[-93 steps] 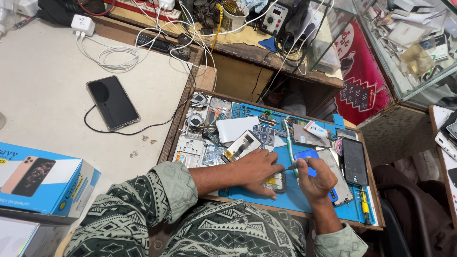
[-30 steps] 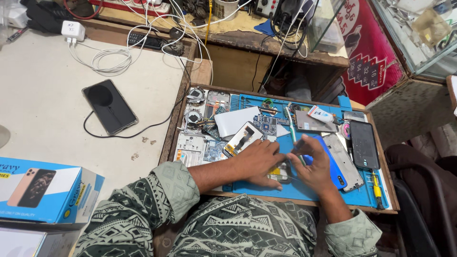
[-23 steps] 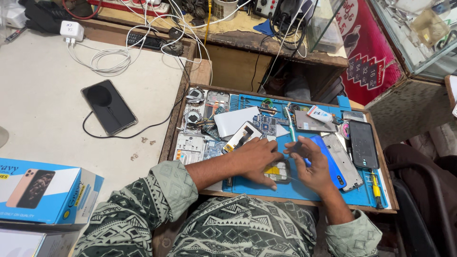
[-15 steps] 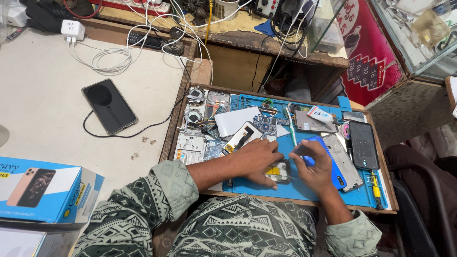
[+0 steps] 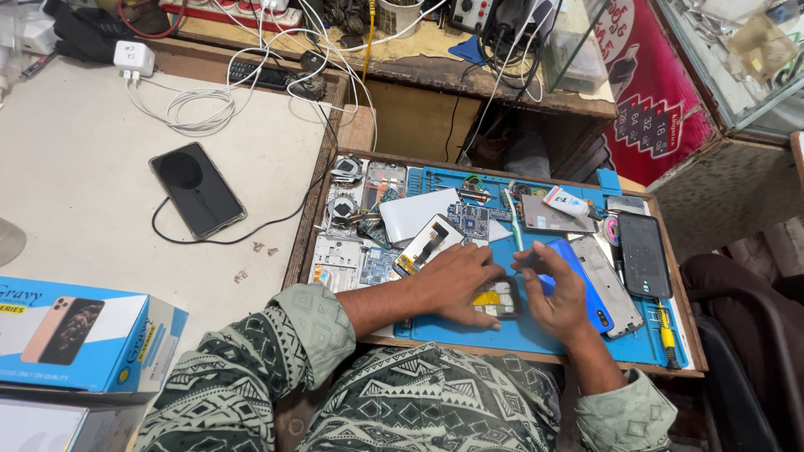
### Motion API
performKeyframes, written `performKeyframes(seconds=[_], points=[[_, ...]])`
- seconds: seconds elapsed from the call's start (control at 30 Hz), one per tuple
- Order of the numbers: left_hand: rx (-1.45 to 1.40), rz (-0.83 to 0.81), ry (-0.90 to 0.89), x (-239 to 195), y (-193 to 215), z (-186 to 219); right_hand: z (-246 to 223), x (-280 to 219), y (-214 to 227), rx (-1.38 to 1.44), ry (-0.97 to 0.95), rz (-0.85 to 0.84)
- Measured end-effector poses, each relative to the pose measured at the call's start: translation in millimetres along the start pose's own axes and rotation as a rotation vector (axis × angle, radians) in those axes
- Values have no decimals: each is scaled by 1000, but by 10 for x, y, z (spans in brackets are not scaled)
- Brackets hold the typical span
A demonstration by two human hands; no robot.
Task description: The person uses a blue-handled screwdriver to remove screws from a disassembled mobile phone on a blue mat. They then lift the phone's back cover and manipulate internal components with their fingers.
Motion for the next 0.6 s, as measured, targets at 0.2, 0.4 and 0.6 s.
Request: performKeyframes(seconds=[0.2,0.4,0.6], points=[[66,-95,-19,6,48,22,59,-25,-11,-38,3,19],[69,-132,-31,44,125,33,100,-19,-3,-84,11,40],[84,-131,14,117,30,-189,258,-111,42,-51,6,34]])
Point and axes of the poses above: each hand's wrist, its own x-axis towards the middle knuckle, its own y-axis out of the back of the hand, z = x × y, the point moved 6 cm from there along x, towards the middle knuckle, and after that the axes turned 4 degrees about -x, right-handed, at the moved point
